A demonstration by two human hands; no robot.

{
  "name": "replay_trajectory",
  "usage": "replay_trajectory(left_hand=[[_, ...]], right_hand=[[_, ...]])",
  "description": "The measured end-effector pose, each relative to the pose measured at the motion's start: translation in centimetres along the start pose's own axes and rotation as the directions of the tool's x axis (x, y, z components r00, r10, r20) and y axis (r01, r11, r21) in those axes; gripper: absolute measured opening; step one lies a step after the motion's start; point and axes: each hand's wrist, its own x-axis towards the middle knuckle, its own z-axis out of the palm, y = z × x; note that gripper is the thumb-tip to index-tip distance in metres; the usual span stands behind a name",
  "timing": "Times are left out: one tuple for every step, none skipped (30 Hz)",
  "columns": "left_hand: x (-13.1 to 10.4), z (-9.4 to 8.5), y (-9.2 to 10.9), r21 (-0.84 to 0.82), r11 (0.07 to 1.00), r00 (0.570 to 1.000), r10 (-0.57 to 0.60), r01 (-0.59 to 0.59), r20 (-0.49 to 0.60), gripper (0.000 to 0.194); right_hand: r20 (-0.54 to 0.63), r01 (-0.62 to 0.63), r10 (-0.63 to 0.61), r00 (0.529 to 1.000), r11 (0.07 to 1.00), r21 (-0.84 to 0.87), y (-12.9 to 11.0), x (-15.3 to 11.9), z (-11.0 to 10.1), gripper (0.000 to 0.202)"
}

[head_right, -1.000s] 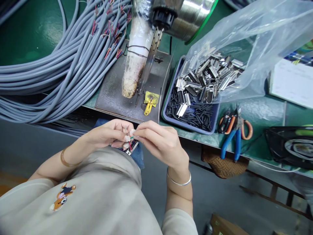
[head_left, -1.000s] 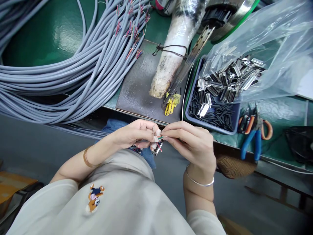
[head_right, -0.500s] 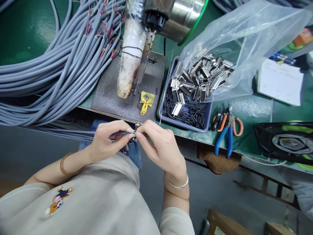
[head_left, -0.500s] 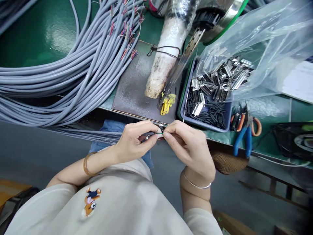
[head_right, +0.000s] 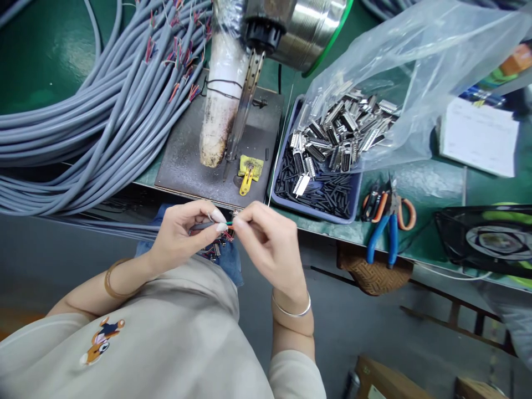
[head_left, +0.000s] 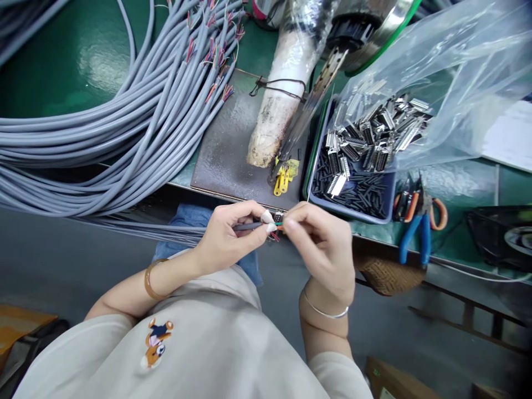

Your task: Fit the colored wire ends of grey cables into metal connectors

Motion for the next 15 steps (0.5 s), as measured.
replay_trajectory(left_hand=[[0.1, -0.1, 0.1, -0.046, 0.999, 1.0, -0.018, 0.017, -0.023, 0.016], [0.2, -0.1, 0.2, -0.086, 0.996, 0.999, -0.027, 0.023, -0.043, 0.016], [0.4, -0.2, 0.2, -0.123, 0.992, 0.998, -0.027, 0.02, -0.055, 0.017], [0.4, -0.3, 0.2, -0.156, 0.988, 0.998, -0.026, 0.017, -0.056, 0.018], [0.5, -0.4, 0.2, -0.181, 0.983, 0.998, -0.029, 0.019, -0.048, 0.019], [0.5, -0.6, 0.2, -0.201, 0.979, 0.999, -0.03, 0.021, -0.038, 0.02], [0.6, -0.7, 0.2, -0.219, 0.976, 0.999, -0.024, 0.017, -0.026, 0.021], [0.5, -0.8, 0.2, -0.233, 0.973, 1.0, -0.012, 0.009, -0.013, 0.023], [0.5, -0.9, 0.2, -0.242, 0.97, 1.0, 0.003, -0.002, 0.004, 0.023], [0.5, -1.0, 0.2, -0.241, 0.97, 0.999, 0.021, -0.014, 0.026, 0.023], [0.4, -1.2, 0.2, -0.225, 0.974, 0.998, 0.042, -0.029, 0.054, 0.022], [0.3, -1.3, 0.2, -0.187, 0.981, 0.994, 0.062, -0.045, 0.086, 0.02], [0.3, -1.4, 0.2, -0.132, 0.989, 0.99, 0.076, -0.06, 0.117, 0.017], [0.3, -1.4, 0.2, -0.076, 0.994, 0.986, 0.088, -0.078, 0.14, 0.014], [0.2, -1.5, 0.2, -0.032, 0.995, 0.984, 0.096, -0.093, 0.149, 0.011]], right_hand=[[-0.128, -0.023, 0.027, 0.991, 0.999, 0.034, 0.3, -0.2, 0.1, 0.027], [-0.254, -0.042, 0.056, 0.965, 0.997, 0.063, 0.6, -0.3, 0.1, 0.027], [-0.346, -0.06, 0.085, 0.934, 0.995, 0.081, 0.9, -0.5, 0.2, 0.025], [-0.381, -0.082, 0.11, 0.918, 0.993, 0.089, 1.1, -0.6, 0.4, 0.021], [-0.353, -0.106, 0.133, 0.926, 0.99, 0.095, 1.3, -0.7, 0.6, 0.019], [-0.275, -0.131, 0.157, 0.948, 0.985, 0.11, 1.4, -0.8, 0.8, 0.022], [-0.173, -0.159, 0.182, 0.968, 0.978, 0.136, 1.5, -0.8, 1.1, 0.027], [-0.076, -0.187, 0.203, 0.976, 0.966, 0.176, 1.5, -0.8, 1.3, 0.032], [-0.008, -0.207, 0.214, 0.977, 0.952, 0.227, 1.4, -0.8, 1.5, 0.034], [0.025, -0.219, 0.221, 0.975, 0.936, 0.277, 1.4, -0.8, 1.7, 0.034], [0.029, -0.223, 0.226, 0.974, 0.923, 0.314, 1.3, -0.7, 1.8, 0.032], [0.019, -0.221, 0.228, 0.973, 0.916, 0.335, 1.2, -0.7, 1.8, 0.029], [0.005, -0.213, 0.225, 0.974, 0.916, 0.34, 1.1, -0.7, 1.8, 0.027], [-0.006, -0.202, 0.216, 0.976, 0.923, 0.327, 1.1, -0.6, 1.8, 0.024], [-0.02, -0.19, 0.205, 0.979, 0.936, 0.297, 1.0, -0.6, 1.7, 0.023]])
